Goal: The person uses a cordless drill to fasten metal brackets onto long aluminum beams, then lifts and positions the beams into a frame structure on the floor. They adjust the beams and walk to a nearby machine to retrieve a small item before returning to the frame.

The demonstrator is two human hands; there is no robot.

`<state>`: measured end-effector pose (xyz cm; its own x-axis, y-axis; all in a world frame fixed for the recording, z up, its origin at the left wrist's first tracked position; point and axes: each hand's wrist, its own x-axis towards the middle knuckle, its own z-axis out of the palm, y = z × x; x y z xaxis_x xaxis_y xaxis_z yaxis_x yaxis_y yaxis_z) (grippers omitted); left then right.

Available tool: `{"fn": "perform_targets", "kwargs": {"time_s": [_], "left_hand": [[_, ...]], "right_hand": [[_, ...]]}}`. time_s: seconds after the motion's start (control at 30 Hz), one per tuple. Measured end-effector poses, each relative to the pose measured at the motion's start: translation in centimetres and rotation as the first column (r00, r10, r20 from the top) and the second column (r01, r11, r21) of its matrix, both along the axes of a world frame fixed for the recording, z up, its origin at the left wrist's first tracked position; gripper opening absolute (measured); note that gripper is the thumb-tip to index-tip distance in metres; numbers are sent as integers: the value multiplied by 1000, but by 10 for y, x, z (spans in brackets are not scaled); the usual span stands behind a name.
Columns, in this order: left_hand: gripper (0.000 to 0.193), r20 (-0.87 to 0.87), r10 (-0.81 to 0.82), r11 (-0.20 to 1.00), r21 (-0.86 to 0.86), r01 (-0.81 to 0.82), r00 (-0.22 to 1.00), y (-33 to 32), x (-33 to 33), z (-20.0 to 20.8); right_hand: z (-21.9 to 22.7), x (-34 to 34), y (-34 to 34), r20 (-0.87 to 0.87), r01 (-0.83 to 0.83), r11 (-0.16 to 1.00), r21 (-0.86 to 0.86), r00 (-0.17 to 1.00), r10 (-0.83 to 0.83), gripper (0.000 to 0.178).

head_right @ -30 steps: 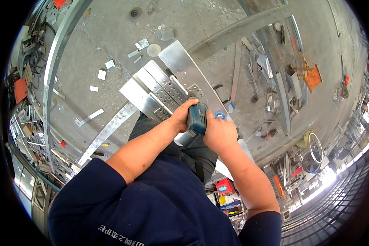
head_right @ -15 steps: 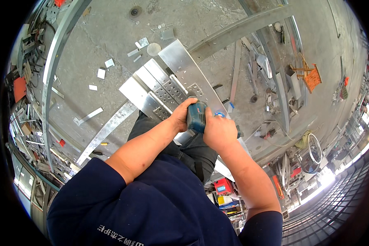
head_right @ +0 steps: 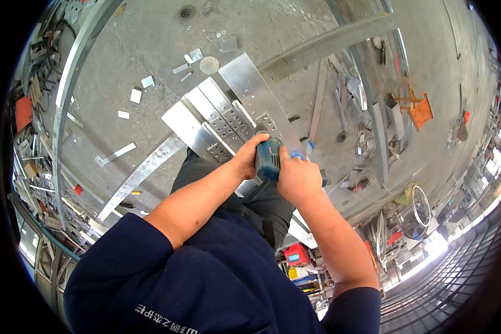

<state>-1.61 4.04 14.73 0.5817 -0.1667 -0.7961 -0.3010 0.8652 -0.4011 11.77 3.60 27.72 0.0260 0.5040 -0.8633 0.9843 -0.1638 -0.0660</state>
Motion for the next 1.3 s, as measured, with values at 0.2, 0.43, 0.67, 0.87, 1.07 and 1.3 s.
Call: {"fn": "perform_targets", "kwargs": {"time_s": [0.2,0.43,0.67,0.87,1.07,1.3], "left_hand": [[32,14,-25,999,-24,26,1000,-6,-3,-14],[43,-162,-351,912,165,376,922,12,-3,-14],[46,-245,-476,824,211,526,845,13,-6,-13],[50,-261,-555,746,264,612,789,17,-4,-8],[47,-672,-630,-5,504,864,389,19,-67,-32],[29,-947,-267,-623,312,717,181,41,-42,-51]], "right_hand": [[-3,-3,-1,-18,48,999,15,999,-48,74],[-8,5,10,-17,117,992,53,993,-116,65],[-6,-7,-12,-14,229,968,107,973,-229,60],[-5,-7,-32,-33,387,913,132,922,-386,52],[72,-24,-71,-198,744,664,67,663,-722,59],[108,-24,-206,-298,988,154,-20,141,-944,50]]}}
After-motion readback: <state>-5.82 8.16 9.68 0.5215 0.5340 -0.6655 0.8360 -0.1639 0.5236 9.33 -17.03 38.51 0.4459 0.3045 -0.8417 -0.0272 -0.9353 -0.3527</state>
